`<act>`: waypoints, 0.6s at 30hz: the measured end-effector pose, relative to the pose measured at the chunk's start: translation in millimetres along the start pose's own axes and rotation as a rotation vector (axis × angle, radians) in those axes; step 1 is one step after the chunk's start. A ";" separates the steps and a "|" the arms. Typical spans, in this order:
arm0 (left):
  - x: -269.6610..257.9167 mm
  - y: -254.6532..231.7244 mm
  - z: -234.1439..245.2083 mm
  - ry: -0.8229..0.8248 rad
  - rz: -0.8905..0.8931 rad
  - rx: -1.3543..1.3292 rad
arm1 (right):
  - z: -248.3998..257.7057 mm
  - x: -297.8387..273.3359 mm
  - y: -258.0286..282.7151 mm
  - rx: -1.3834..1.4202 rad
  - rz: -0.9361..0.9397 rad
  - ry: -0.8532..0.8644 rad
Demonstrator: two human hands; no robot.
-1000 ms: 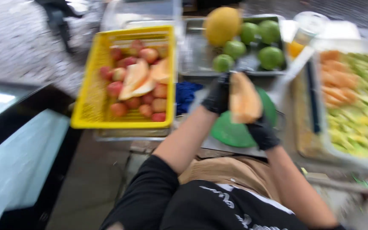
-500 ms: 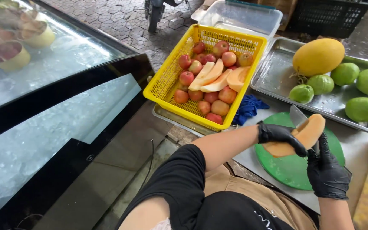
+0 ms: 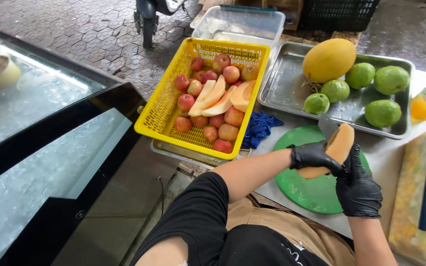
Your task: Cut slices of cantaloupe into bite-sized pieces on a cutting board.
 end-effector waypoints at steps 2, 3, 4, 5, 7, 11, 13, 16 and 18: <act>-3.5 -1.2 11.9 0.051 0.048 0.049 | -0.5 4.8 -10.9 -0.050 -0.057 0.018; -6.6 -1.1 20.9 0.115 0.144 0.041 | -2.4 7.9 -20.5 -0.043 0.010 -0.021; -9.9 -0.6 28.6 0.177 0.239 0.031 | -3.1 10.3 -30.6 -0.038 0.079 -0.057; -13.8 -8.5 29.9 0.188 0.238 0.032 | -3.2 10.6 -43.2 -0.044 0.071 -0.062; -25.6 -23.2 38.0 0.164 0.376 0.210 | -7.3 12.5 -68.1 0.065 -0.200 -0.056; -4.5 -32.5 48.9 -0.004 0.446 0.650 | -11.7 -3.6 -42.6 0.267 -0.306 0.029; 5.6 -34.0 55.1 -0.184 0.523 1.038 | -16.3 -10.0 -26.5 0.307 -0.359 0.101; 29.9 -25.8 71.9 -0.303 0.544 1.240 | -23.0 -27.7 -28.1 0.440 -0.253 0.055; 35.9 -15.2 84.2 -0.324 0.520 1.262 | -25.1 -35.6 -38.5 0.441 -0.239 0.036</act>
Point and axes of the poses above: each hand's wrist, its own x-axis towards the middle knuckle, its own z-axis out of the back of the hand, y = z × x, the point moved 1 cm from there along x, towards the middle knuckle, and after that the axes turned 2 degrees about -z, right-handed, at the moved point
